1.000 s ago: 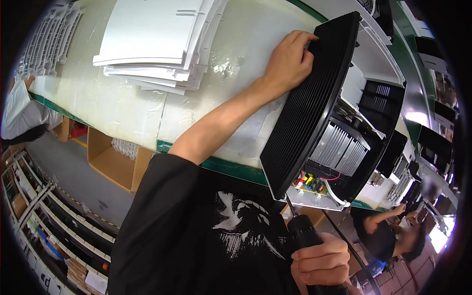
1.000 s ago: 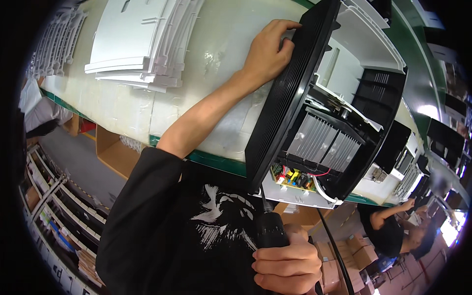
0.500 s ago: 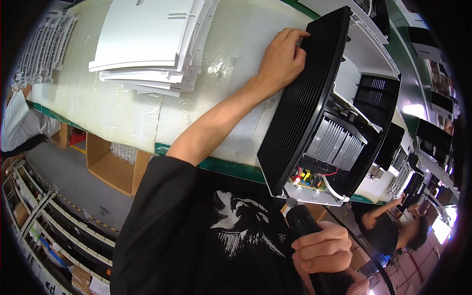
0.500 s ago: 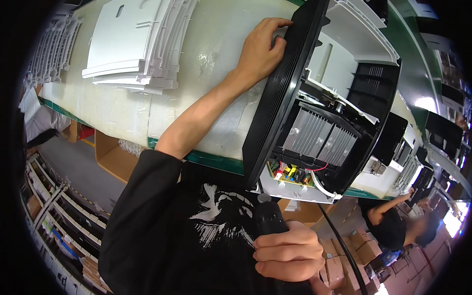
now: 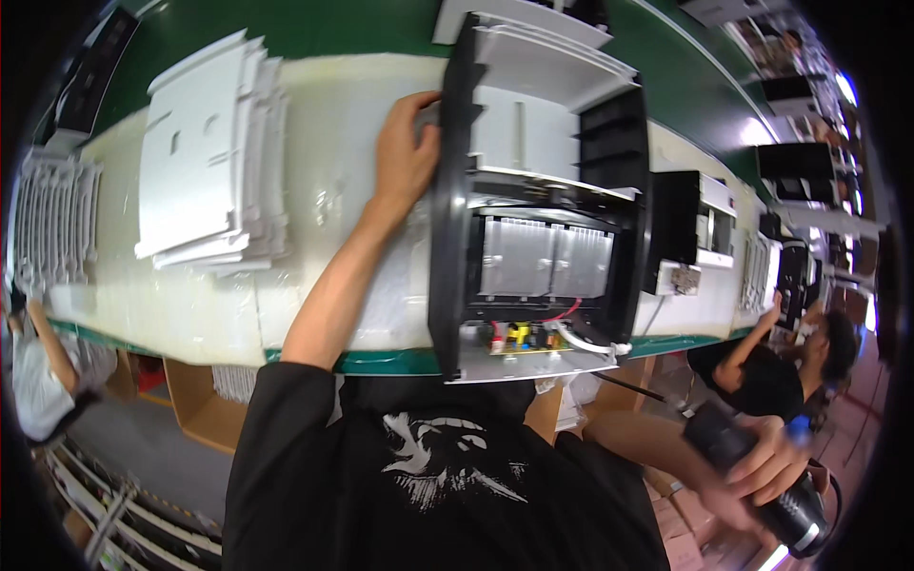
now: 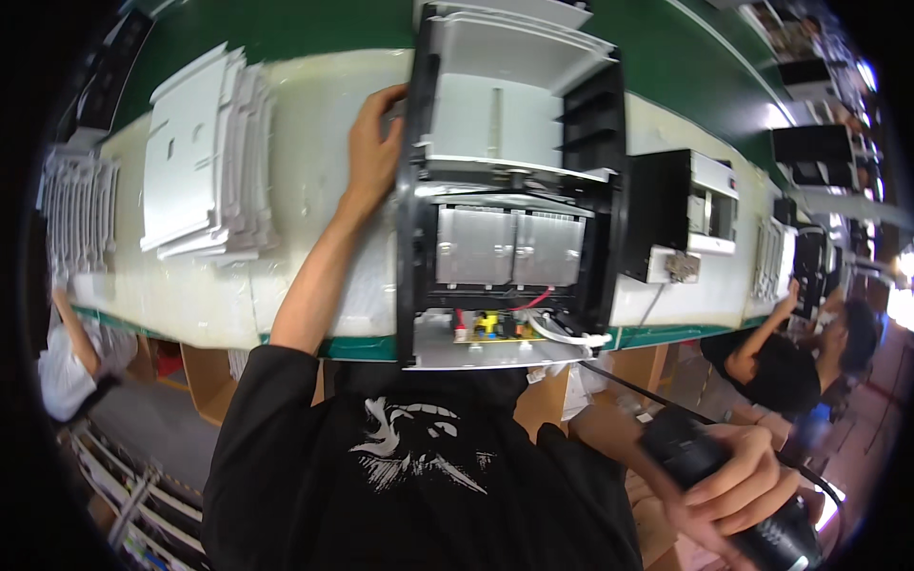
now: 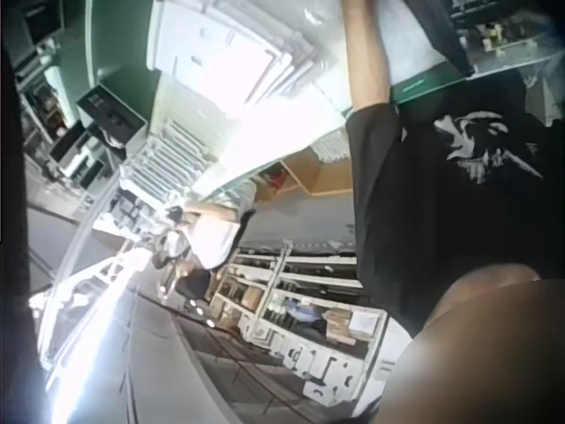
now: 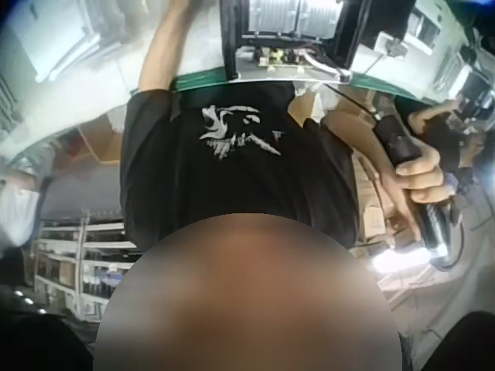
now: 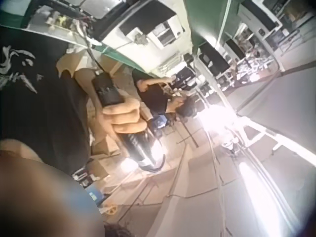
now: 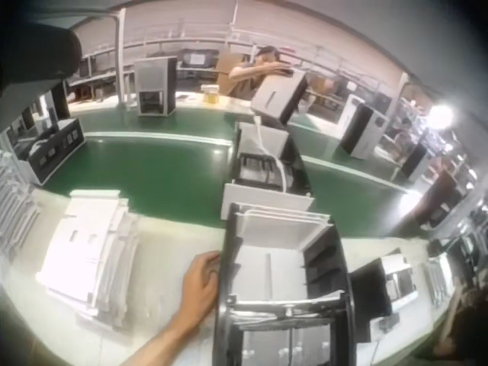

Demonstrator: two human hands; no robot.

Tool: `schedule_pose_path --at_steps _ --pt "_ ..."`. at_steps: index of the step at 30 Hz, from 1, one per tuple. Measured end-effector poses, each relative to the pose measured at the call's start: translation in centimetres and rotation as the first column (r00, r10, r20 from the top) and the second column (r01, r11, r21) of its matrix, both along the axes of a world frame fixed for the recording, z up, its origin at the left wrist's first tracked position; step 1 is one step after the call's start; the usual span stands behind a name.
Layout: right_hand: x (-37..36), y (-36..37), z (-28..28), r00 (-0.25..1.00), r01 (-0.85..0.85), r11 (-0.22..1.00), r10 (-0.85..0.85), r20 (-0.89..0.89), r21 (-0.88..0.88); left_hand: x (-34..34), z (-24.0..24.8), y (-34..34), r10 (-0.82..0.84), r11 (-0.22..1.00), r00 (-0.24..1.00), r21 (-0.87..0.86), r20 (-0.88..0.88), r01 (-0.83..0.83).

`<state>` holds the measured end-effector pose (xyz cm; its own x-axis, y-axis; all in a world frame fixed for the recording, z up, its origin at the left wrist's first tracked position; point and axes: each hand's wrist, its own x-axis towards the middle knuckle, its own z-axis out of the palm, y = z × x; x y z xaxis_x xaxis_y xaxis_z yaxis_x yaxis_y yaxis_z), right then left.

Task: Assembling the internal components and chassis of an electronic device using an electric screwdriver on a factory line.

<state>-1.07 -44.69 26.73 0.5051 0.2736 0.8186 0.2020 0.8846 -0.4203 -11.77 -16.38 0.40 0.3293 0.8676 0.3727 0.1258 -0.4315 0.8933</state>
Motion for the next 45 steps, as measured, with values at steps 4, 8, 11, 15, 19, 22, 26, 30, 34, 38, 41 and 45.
schedule_pose_path --at_steps 4,8,11,15,19,22,26,30,34,38,41,45 --pt "6.2 -7.0 0.8 0.887 0.429 0.897 -0.395 0.240 -0.109 -0.6 0.2 -0.1 0.009 1.000 0.999 0.020 -0.050 -0.008" --pt "10.7 -9.3 -1.5 0.824 0.565 0.810 -0.542 0.164 -0.161 -1.0 -0.5 0.2 -0.042 0.992 0.999 -0.121 -0.031 0.038" --pt "11.7 -9.2 -2.8 0.856 0.516 0.837 -0.503 0.115 -0.178 -0.9 -0.7 0.1 -0.043 0.996 0.997 -0.081 -0.065 0.038" --pt "13.2 -9.8 -4.3 0.823 0.568 0.800 -0.559 0.102 -0.193 -0.6 0.4 -0.8 -0.052 0.983 0.999 -0.174 0.016 0.054" --pt "13.6 -8.7 -5.0 0.822 0.569 0.810 -0.563 0.085 -0.139 -1.1 -1.3 0.0 -0.037 0.981 0.999 -0.190 0.018 0.040" --pt "15.5 -8.5 -4.1 0.922 0.386 0.893 -0.370 0.110 -0.232 -3.0 -6.4 2.3 -0.085 0.958 0.995 -0.270 0.053 0.096" --pt "17.9 -4.2 -2.2 0.880 0.363 0.777 -0.467 -0.084 -0.515 -1.7 -3.2 1.0 -0.089 0.961 0.996 -0.263 -0.009 0.084" --pt "20.9 1.5 -1.5 0.802 0.517 0.574 -0.584 0.125 -0.635 -1.1 -0.6 -0.6 -0.043 0.972 0.996 -0.226 0.083 0.061" --pt "20.4 2.9 -3.8 0.805 0.536 0.533 -0.557 0.206 -0.654 -4.2 0.4 -2.3 -0.049 0.945 0.996 -0.318 0.078 0.072" --pt "17.8 -0.9 -2.6 0.825 0.462 0.561 -0.556 0.101 -0.687 -7.0 7.7 -7.7 -0.107 0.865 0.980 -0.470 0.169 0.175" --pt "15.7 -4.2 1.7 0.968 0.217 0.778 -0.252 0.023 -0.590 -6.6 9.6 -9.7 -0.309 0.825 0.914 -0.403 0.264 0.395" --pt "13.4 -2.7 5.8 0.969 0.009 0.875 0.112 0.220 -0.484 -4.7 12.4 -12.1 -0.271 0.834 0.946 -0.447 0.178 0.323"
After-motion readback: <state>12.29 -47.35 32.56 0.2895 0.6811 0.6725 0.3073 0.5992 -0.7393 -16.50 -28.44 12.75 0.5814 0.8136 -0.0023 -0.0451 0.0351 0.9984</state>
